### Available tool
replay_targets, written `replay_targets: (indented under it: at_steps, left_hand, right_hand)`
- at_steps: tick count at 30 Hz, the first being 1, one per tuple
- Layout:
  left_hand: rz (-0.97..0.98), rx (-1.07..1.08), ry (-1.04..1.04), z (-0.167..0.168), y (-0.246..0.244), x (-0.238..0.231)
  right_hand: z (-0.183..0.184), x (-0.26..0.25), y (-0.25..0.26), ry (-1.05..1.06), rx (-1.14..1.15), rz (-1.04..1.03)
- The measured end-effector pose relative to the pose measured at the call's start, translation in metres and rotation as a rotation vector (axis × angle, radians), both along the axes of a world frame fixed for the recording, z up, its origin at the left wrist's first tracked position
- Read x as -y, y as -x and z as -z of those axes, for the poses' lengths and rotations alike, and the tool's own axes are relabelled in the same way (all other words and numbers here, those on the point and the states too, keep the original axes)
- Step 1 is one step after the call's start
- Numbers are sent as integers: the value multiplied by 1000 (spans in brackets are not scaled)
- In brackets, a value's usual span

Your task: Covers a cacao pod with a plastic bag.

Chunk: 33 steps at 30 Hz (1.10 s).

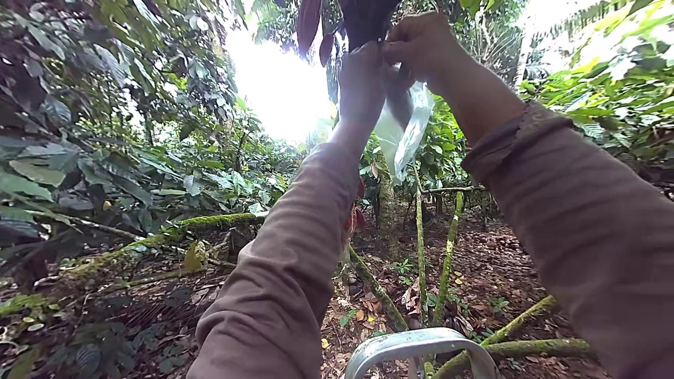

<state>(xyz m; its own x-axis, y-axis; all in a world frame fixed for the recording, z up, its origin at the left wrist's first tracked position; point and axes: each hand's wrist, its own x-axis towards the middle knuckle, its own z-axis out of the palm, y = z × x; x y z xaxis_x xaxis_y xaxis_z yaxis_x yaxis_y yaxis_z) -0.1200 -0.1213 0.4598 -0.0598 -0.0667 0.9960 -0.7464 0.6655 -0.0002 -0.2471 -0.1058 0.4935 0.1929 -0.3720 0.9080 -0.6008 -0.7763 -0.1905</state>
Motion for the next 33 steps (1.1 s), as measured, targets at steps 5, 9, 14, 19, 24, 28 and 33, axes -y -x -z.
replay_targets:
  at_steps: [5,9,14,19,24,28,33]
  left_hand:
    - [86,-74,166,8,5,11]
    - [45,-2,209,7,0,16]
    - [589,-199,-394,-7,-7,0]
    - [1196,-441,-743,-9,-10,1]
    - [1179,-364,-684,-8,-9,8]
    - [1098,-285,-594,-7,-12,7]
    - [881,-237,-473,-8,-11,6]
  right_hand:
    - [2,-1,-3,-58,59,-27]
    - [2,-1,0,-87,62,-48]
    - [15,7,13,156,-71,-114]
    - [26,19,19,365,-143,-45]
    - [25,14,21,322,-84,-48]
    - [14,8,16,279,-134,24]
    - [6,-4,2,228,-109,265]
